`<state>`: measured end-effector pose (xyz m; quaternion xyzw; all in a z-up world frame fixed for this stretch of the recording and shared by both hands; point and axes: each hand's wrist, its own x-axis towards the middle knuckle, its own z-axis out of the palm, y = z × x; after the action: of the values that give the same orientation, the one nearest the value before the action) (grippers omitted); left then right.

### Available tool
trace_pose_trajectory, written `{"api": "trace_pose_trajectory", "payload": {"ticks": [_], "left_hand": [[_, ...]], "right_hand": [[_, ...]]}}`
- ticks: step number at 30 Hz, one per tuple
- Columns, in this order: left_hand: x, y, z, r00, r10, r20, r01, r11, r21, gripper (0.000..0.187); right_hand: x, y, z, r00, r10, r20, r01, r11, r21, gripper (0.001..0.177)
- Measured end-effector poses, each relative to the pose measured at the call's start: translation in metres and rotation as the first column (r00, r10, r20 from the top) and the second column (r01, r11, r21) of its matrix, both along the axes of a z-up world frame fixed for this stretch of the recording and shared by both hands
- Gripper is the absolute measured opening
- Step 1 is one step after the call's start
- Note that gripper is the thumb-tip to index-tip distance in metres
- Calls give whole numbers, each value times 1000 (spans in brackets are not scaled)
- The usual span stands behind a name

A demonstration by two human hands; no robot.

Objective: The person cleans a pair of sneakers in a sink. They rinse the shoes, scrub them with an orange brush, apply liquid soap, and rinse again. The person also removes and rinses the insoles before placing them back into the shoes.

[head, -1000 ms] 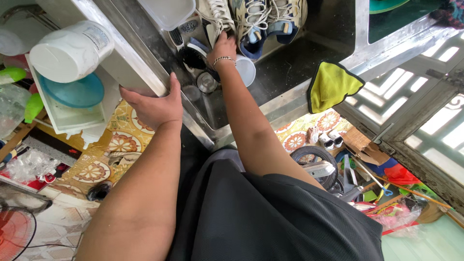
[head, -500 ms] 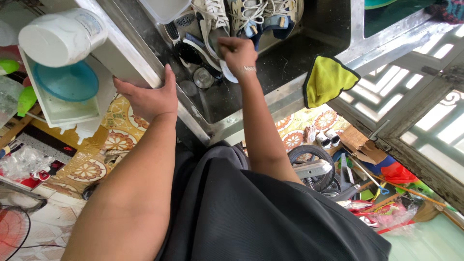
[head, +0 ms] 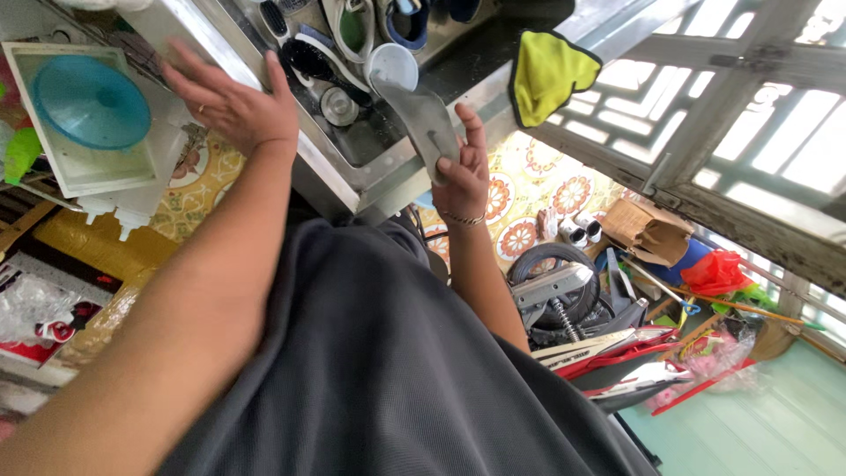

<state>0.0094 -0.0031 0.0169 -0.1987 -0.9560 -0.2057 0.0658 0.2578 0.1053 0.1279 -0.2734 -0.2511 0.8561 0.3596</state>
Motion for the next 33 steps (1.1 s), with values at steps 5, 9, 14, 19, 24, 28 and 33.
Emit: {"api": "trace_pose_trajectory", "payload": {"ticks": [5,9,14,19,24,28,33], "left_hand": [[41,-25,31,656,-677,332,557,732,393,38],[67,-19,78,-381,-741,553,-543,663,515,52],[65,-12,131,-284,-780,558,-539,611,580,25],[59,-15,161,-222,-884,412,-343,466,815,30],[50,-18,188,-167,-931,325,-313,362,878,39],[42,-22,198,-155,-944,290,-301,325,897,30],[26,-29,205,-210,-937,279,-454,346,821,27]], "right_hand": [[15,-44,34,1000,0,-16,1,997,78,79],[27,-86,34,991,85,105,-99,985,139,69],[46,-126,32,959,114,258,-163,970,178,60],[51,-147,41,945,119,305,-184,964,192,58],[50,-154,49,939,127,321,-211,947,243,57],[45,-161,59,952,118,283,-194,947,258,61],[41,-167,67,944,134,303,-215,944,252,64]]}}
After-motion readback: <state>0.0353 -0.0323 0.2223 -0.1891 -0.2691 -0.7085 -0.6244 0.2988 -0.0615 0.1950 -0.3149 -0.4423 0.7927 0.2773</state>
